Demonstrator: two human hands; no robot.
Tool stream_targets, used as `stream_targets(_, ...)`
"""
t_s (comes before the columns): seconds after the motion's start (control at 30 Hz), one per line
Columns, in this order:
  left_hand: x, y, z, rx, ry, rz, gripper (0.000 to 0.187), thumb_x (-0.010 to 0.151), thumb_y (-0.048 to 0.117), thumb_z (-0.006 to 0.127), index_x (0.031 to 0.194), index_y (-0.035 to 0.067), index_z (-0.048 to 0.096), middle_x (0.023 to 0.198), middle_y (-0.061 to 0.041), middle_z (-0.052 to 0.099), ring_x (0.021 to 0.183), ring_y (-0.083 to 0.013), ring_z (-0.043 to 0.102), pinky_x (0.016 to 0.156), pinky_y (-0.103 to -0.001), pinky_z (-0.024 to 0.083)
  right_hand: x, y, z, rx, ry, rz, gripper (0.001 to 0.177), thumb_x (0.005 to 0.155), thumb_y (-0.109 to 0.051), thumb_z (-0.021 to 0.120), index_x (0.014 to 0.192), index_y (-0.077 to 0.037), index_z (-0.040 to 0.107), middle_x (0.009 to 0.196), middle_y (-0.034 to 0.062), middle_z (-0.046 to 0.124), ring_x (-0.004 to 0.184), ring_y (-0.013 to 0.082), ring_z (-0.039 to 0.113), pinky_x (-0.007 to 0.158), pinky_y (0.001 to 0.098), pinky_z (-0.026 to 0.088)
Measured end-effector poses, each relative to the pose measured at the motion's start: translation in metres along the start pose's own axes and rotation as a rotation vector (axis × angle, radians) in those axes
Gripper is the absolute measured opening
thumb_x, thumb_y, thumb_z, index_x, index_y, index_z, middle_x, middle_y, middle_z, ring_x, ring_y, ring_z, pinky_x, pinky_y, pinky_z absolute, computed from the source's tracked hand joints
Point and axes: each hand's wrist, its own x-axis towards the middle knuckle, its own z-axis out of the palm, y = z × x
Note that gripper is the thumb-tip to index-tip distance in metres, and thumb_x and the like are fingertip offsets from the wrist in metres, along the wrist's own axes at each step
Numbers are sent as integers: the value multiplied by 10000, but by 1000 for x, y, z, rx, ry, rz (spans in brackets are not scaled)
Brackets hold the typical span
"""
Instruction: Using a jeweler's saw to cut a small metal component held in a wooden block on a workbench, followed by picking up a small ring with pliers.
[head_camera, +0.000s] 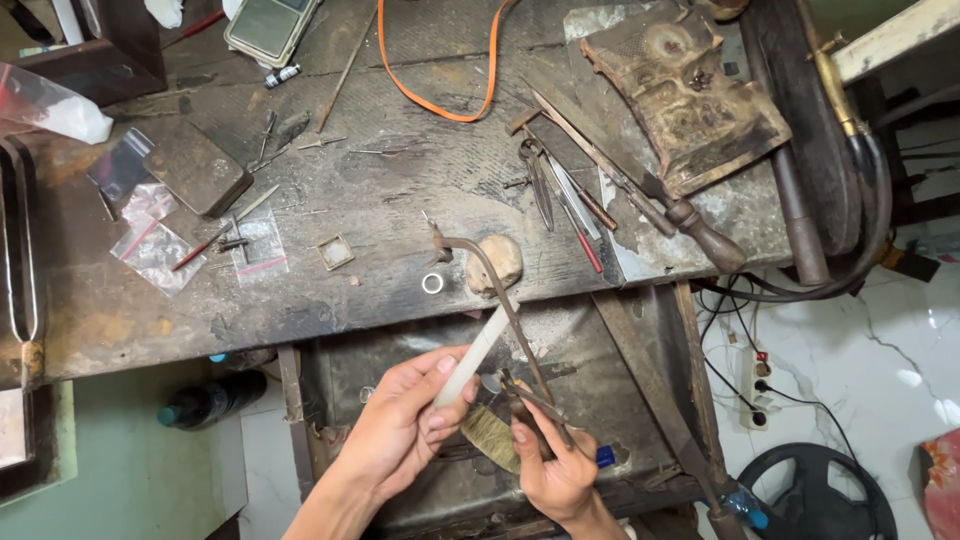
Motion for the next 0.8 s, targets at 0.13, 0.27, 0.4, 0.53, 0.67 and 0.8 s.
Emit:
stream_targets(0.13,0,14,-4,-72,-3,33,351,1040,22,480,1320,-174,561,807,-141,621,514,-56,419,406,-148,340,3,0,-1,46,-32,0,277,899,-112,733,1112,65,718,975,148,801,660,124,801,594,202,659)
stream_targets(0.27,-3,40,-6,-24,36,122,418,1033,51,493,1380,-180,526,808,-113,608,513,-39,423,395,-138,334,10,-6,0,81,-85,-14,296,910,-111,726,1148,64,710,1008,140,804,617,101,750,541,198,608)
stream_targets(0.4,2,52,-25,152,95,376,423,1023,106,550,1357,-154,560,815,-154,612,539,-92,457,411,-161,335,5,-4,4,174,-63,9,177,873,-53,739,977,90,749,1004,174,789,938,309,817,795,321,737)
stream_targets(0.53,-1,79,-25,815,417,680,293,1060,139,501,1270,-10,640,815,-145,691,528,-131,544,464,-232,456,-1,4,-1,15,-27,-35,297,904,-156,735,1099,68,723,1049,148,783,549,49,753,464,136,592)
stream_targets(0.67,4,96,-54,1629,781,945,269,1046,100,626,1277,-27,680,1016,-152,725,864,-273,648,811,-406,491,5,-1,0,149,-10,3,278,921,-82,692,1124,107,687,1033,196,778,772,221,828,658,209,735)
stream_targets(0.8,6,94,-49,1749,875,1295,288,1019,-68,688,1301,-118,660,1131,-238,601,1015,-374,562,853,-451,469,7,-1,0,213,-8,11,306,930,-59,680,1170,128,655,1083,228,765,679,179,823,620,177,727)
